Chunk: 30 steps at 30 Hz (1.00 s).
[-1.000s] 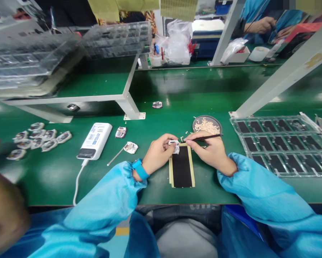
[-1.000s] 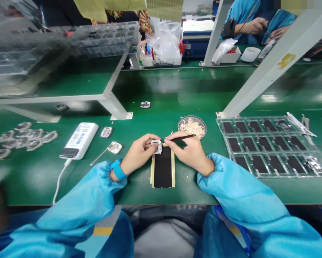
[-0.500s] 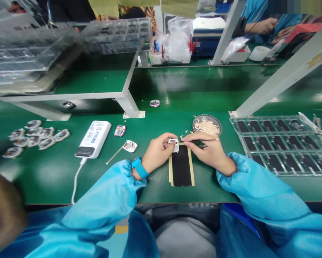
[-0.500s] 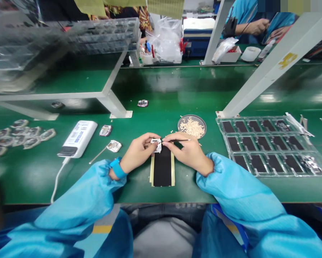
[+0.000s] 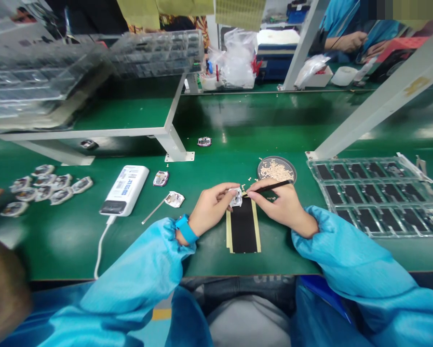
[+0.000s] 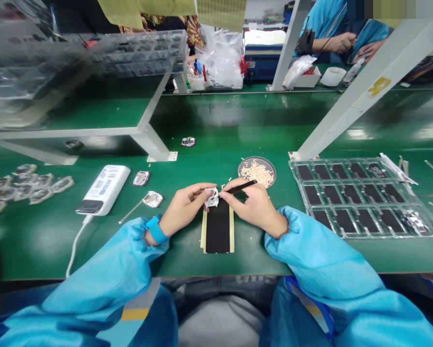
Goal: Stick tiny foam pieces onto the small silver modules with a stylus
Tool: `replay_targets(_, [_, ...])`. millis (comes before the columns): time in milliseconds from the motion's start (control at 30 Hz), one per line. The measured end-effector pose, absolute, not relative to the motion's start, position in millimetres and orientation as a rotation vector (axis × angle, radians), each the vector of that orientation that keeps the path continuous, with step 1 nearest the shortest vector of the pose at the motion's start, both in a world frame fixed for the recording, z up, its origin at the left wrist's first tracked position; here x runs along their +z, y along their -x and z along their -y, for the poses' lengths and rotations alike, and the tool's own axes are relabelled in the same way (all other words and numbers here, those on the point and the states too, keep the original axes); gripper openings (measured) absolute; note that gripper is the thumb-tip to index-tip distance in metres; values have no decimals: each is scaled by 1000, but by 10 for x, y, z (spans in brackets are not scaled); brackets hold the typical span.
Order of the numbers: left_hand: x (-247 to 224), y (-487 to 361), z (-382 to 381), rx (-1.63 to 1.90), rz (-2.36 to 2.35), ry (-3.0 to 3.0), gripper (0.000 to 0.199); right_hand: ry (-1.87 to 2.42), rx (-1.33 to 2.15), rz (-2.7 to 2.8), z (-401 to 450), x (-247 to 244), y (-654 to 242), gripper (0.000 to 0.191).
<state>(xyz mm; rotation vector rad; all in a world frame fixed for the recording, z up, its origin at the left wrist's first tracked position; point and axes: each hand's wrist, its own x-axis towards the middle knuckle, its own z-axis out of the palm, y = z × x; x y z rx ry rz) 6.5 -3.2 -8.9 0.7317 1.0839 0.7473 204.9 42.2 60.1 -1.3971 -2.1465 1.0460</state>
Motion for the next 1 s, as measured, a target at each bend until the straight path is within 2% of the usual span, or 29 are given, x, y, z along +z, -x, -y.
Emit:
replay_targets(200, [-75, -20, 28, 763, -1140, -860, 40, 1437, 1157, 2097, -420, 570, -2037, 10])
replay_targets(533, [-92, 10, 0, 738, -1179, -941, 38, 1434, 1989, 1529, -566, 509, -2181, 24])
replay_targets(767, [-19, 23, -26, 667, -1193, -908, 47, 1350, 2230, 1448, -609, 918, -2296, 30])
replay_targets(833, [-11, 42, -34, 678, -1155, -853, 50, 1411, 2133, 1444, -652, 1123, -2491, 37])
replay_targets(900, [-11, 48, -25, 710, -1080, -764, 53, 1587, 1866, 1430, -746, 1334, -2841, 46])
replay_targets(1000, [-19, 21, 1, 737, -1008, -645, 56, 2157, 1005, 1535, -987, 1600, -3595, 44])
